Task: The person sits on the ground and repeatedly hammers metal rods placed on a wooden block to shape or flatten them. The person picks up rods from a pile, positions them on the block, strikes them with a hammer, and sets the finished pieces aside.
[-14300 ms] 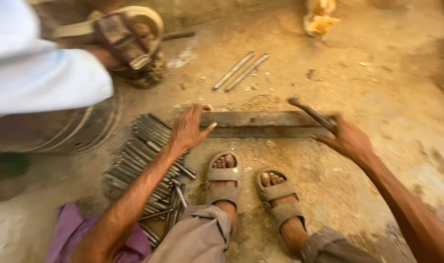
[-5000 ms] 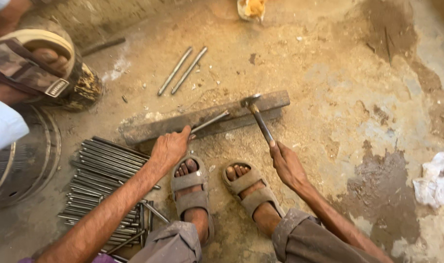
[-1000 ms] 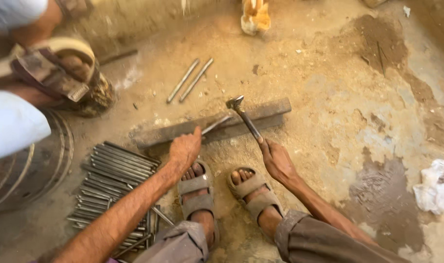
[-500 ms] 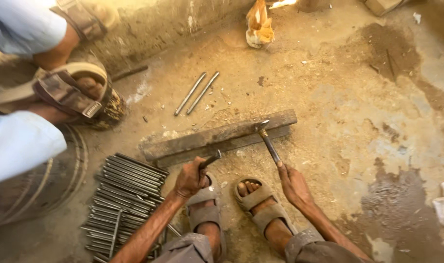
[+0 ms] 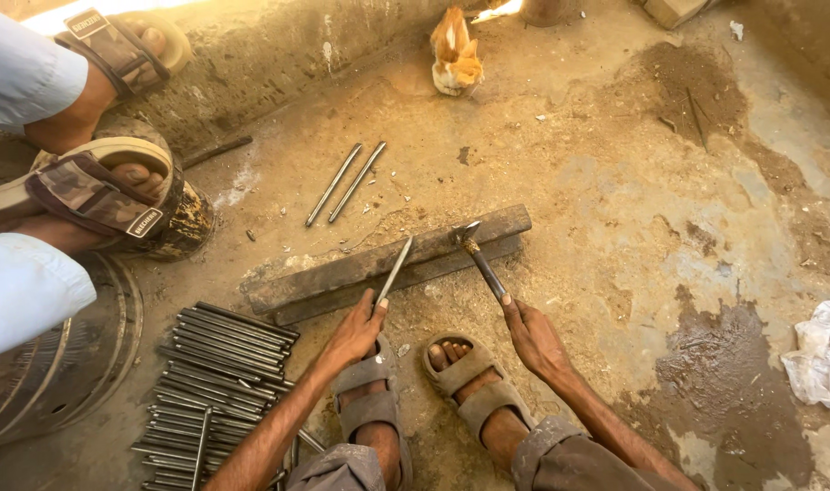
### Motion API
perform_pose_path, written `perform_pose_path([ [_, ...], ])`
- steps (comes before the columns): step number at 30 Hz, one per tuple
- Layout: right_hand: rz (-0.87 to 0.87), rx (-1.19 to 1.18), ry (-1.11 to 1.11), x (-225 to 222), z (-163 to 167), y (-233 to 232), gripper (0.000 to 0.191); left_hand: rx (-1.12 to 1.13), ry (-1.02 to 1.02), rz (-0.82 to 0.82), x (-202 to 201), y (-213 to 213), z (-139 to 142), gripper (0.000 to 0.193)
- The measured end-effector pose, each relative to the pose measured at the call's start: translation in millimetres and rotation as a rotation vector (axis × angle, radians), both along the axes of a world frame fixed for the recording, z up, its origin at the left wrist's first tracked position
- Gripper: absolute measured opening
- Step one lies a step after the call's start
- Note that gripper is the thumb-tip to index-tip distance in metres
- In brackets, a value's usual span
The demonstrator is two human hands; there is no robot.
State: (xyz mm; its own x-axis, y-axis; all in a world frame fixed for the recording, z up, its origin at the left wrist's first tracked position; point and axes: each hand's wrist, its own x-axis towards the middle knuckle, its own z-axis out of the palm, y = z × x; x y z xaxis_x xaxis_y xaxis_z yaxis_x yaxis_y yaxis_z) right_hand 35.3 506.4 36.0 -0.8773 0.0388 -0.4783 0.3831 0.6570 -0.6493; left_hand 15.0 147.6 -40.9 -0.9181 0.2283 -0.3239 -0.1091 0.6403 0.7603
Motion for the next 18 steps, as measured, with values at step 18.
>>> perform_pose_path([
  [18,0.161,0.079,0.024,-2.0,35.3,-33.0,0.062,-0.082,-0.234,0.015,-17.2,-0.2,22.2,0.061],
])
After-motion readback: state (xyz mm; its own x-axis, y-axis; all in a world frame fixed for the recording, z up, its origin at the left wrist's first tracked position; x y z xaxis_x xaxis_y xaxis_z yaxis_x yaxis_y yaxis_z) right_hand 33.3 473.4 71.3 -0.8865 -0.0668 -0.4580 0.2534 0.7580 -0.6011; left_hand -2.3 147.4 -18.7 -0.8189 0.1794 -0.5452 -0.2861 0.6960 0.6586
